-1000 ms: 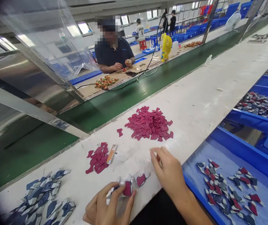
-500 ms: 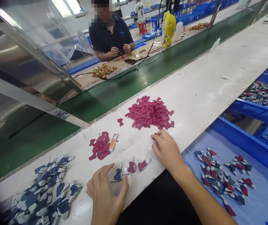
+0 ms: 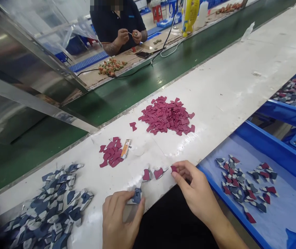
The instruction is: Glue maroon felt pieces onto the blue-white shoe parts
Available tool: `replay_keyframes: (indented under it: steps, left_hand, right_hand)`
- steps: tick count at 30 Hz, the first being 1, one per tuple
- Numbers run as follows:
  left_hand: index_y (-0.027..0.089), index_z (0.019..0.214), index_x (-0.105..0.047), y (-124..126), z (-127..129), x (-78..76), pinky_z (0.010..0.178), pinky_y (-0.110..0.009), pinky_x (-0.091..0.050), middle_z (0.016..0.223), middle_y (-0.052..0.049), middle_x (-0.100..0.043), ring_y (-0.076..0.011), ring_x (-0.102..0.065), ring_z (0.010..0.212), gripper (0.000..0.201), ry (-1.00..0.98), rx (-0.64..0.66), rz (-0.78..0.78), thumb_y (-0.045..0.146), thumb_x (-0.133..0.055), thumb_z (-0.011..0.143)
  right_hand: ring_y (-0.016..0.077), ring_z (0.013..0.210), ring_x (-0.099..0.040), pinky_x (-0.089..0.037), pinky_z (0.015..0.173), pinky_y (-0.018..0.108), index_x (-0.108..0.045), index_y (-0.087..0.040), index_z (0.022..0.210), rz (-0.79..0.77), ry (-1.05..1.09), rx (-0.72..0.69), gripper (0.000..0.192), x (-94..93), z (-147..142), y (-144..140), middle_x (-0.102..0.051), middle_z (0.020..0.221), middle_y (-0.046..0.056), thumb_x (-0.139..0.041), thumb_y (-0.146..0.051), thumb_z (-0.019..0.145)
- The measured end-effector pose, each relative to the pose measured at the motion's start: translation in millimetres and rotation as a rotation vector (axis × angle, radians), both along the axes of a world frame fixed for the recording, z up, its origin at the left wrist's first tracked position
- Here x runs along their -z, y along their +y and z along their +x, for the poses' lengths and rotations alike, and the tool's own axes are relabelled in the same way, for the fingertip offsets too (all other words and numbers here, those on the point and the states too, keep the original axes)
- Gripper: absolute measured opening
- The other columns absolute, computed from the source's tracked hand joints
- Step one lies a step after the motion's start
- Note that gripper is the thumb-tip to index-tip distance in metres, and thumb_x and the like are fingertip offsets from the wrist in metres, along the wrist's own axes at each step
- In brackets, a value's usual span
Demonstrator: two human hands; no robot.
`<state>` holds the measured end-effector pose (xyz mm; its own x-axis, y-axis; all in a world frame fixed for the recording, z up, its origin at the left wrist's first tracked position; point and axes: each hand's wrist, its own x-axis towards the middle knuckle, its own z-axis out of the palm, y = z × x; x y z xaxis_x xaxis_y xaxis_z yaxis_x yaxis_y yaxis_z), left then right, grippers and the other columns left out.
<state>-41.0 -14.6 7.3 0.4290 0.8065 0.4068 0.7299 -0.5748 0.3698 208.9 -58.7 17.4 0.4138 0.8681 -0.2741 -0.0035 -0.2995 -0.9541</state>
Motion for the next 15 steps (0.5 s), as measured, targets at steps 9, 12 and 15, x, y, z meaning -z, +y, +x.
replay_keyframes:
  steps: [9, 12, 15]
  left_hand:
    - [0.024, 0.108, -0.068, -12.6, 45.2, 6.3, 0.082, -0.035, -0.042, 0.095, 0.0, -0.072, -0.0199, -0.06, 0.091, 0.015, -0.111, 0.101, -0.172, 0.028, -0.079, 0.099]
    - [0.024, 0.111, -0.069, -11.4, 44.1, 6.7, 0.083, -0.035, -0.044, 0.096, 0.0, -0.072, -0.0201, -0.061, 0.093, 0.021, -0.122, 0.107, -0.202, 0.027, -0.083, 0.095]
    - [0.025, 0.112, -0.07, -10.4, 40.7, 6.2, 0.083, -0.035, -0.045, 0.096, 0.0, -0.072, -0.0198, -0.062, 0.092, 0.022, -0.134, 0.11, -0.213, 0.025, -0.083, 0.094]
  right_hand:
    - [0.0219, 0.077, -0.072, -0.051, 0.051, 0.025, -0.079, -0.021, 0.096, -0.137, 0.264, -0.08, 0.045, 5.6, -26.7, -16.6, -0.076, 0.089, 0.008, -0.085, -0.065, 0.087]
    - [0.017, 0.065, -0.065, -0.044, 0.047, 0.024, -0.081, -0.02, 0.095, -0.136, 0.244, -0.05, 0.046, 6.4, -26.8, -15.9, -0.073, 0.079, 0.005, -0.086, -0.065, 0.087]
    - [0.0142, 0.054, -0.056, -0.041, 0.045, 0.025, -0.08, -0.019, 0.096, -0.161, 0.256, -0.04, 0.049, 5.2, -27.0, -13.3, -0.065, 0.064, 0.0, -0.086, -0.067, 0.087]
